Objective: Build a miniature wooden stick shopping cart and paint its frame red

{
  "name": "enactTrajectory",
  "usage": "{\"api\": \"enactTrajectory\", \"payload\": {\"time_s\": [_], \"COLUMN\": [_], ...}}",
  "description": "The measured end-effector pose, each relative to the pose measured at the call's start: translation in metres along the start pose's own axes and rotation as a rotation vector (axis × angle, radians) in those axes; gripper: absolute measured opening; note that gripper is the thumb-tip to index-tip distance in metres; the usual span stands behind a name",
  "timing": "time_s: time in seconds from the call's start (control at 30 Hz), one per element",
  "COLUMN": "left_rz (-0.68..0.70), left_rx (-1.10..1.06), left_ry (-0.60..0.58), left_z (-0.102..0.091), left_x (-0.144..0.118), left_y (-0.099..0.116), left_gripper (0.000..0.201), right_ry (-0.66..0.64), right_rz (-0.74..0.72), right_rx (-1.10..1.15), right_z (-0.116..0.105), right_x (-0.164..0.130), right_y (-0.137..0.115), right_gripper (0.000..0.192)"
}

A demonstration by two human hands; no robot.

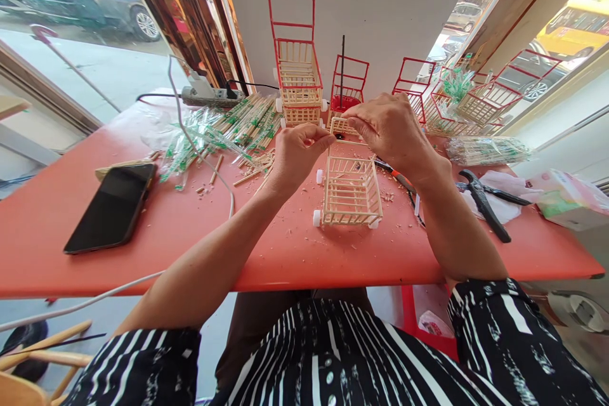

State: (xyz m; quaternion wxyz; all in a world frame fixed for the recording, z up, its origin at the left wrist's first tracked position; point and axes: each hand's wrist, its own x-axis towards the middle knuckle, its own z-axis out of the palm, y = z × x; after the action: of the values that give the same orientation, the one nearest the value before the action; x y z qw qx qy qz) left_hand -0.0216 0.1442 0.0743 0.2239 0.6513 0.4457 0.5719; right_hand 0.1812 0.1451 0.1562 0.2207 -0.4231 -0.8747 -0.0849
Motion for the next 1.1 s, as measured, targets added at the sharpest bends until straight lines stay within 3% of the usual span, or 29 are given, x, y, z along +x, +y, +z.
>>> {"api": "enactTrajectory", "payload": {"time_s": [0.37, 1.1], "left_rz": [-0.008, -0.025], "left_rx": [0.016, 0.013], "left_ry": [-0.003, -0.006], "left_z": [-0.0007, -0.0005], "left_x": [-0.0001, -0.0002], "left_y": [0.0024, 0.0043], "left_gripper": [0.011, 0.010], "right_ry": [-0.045, -0.007], "right_rz": [0.028, 0.027], "right_rx": [0.006, 0.049], "right_z": [-0.0004, 0.0019], "right_x": [0.0008, 0.0001], "right_y": [-0.0019, -0.0018], "right_gripper": [0.036, 0.032]}}
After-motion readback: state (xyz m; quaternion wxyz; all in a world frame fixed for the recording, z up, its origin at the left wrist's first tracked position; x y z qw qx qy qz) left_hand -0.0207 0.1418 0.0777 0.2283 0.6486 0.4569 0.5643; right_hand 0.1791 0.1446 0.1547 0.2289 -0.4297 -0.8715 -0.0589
